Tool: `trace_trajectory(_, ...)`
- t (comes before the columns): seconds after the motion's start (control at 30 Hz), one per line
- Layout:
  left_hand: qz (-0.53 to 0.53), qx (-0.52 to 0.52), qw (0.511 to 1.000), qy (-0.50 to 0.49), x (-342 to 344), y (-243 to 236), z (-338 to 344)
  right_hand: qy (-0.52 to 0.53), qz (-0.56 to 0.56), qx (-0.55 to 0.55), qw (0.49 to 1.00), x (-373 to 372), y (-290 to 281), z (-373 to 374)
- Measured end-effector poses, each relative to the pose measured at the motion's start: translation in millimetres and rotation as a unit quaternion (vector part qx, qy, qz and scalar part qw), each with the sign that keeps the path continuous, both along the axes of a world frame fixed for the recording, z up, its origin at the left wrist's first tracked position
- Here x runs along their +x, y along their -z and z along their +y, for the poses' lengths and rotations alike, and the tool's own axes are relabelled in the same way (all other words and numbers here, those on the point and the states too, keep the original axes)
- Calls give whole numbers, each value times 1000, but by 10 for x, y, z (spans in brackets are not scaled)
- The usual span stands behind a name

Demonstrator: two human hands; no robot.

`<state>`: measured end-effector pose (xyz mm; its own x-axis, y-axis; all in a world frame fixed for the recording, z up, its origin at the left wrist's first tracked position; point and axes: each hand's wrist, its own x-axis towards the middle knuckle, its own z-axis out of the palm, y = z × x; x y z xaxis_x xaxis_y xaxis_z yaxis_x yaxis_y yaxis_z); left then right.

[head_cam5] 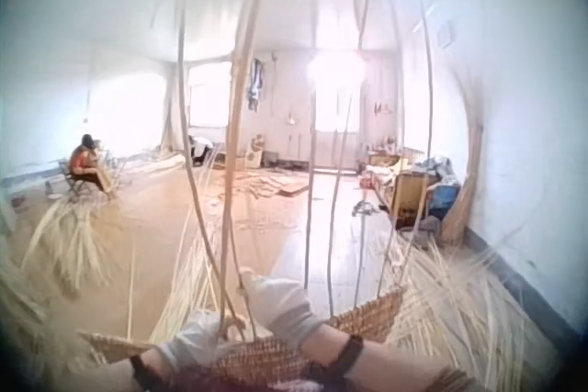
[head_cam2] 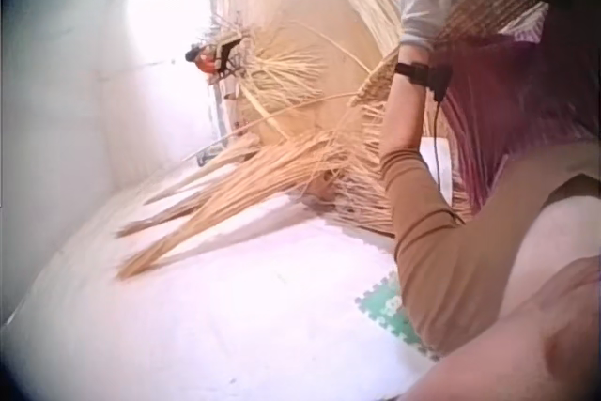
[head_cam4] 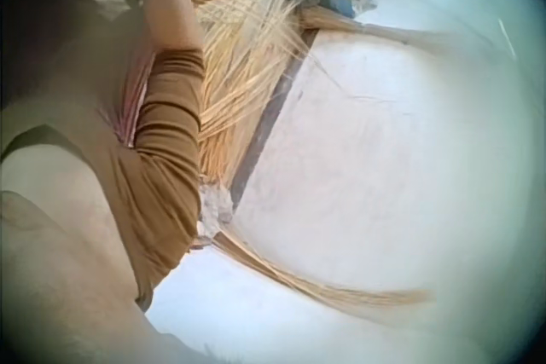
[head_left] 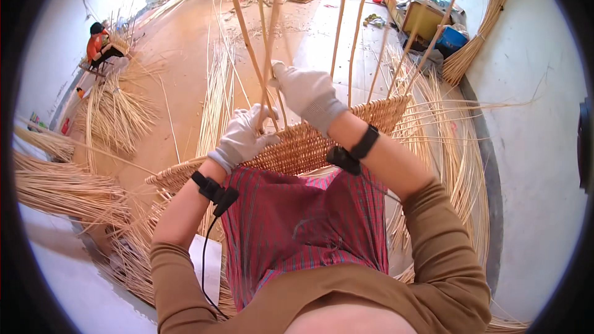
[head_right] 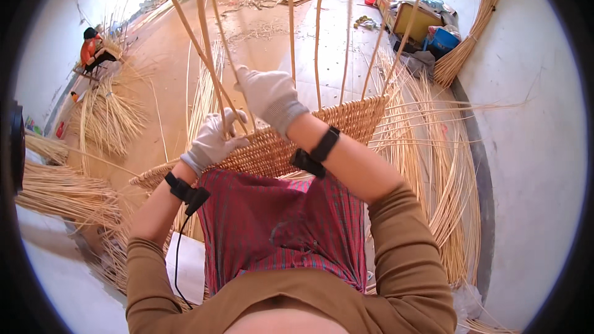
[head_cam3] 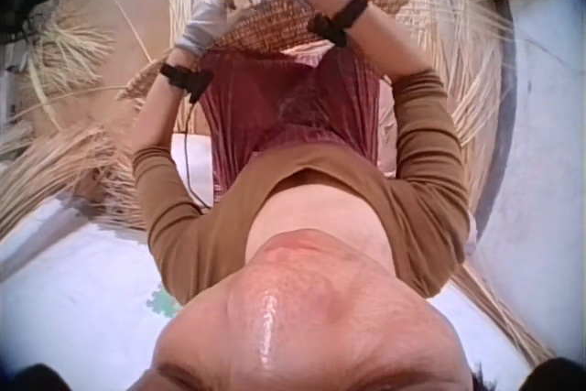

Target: Weaving a large wicker basket by inserting and trimming long wooden strands.

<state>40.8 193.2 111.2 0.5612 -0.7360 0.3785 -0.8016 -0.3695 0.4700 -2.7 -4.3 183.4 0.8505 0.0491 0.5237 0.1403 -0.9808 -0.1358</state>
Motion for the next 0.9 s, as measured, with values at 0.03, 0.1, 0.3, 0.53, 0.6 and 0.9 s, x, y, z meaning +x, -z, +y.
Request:
trace_trajectory(0.03,-6,0,1000,5,-11,6,-27,104,93,-130,982,81,-63,1)
trace_trajectory(0.1,-19,0,999,34,-108,-75,-36,145,142,-183,962,162,-143,59)
trace_trajectory(0.3,-55,94,994,23,94,10,46,-90,204,-101,969,-477,-591,-13)
trace_trajectory(0.53,10,94,996,5,125,39,-41,-210,34,398,892,-923,-604,-260)
trace_trajectory(0.6,-6,90,996,-3,49,-7,-22,-55,-25,433,899,-900,-173,-684)
trace_trajectory(0.9,-120,39,991,-35,-120,-89,-226,-61,-83,731,675,-1029,1553,-1182)
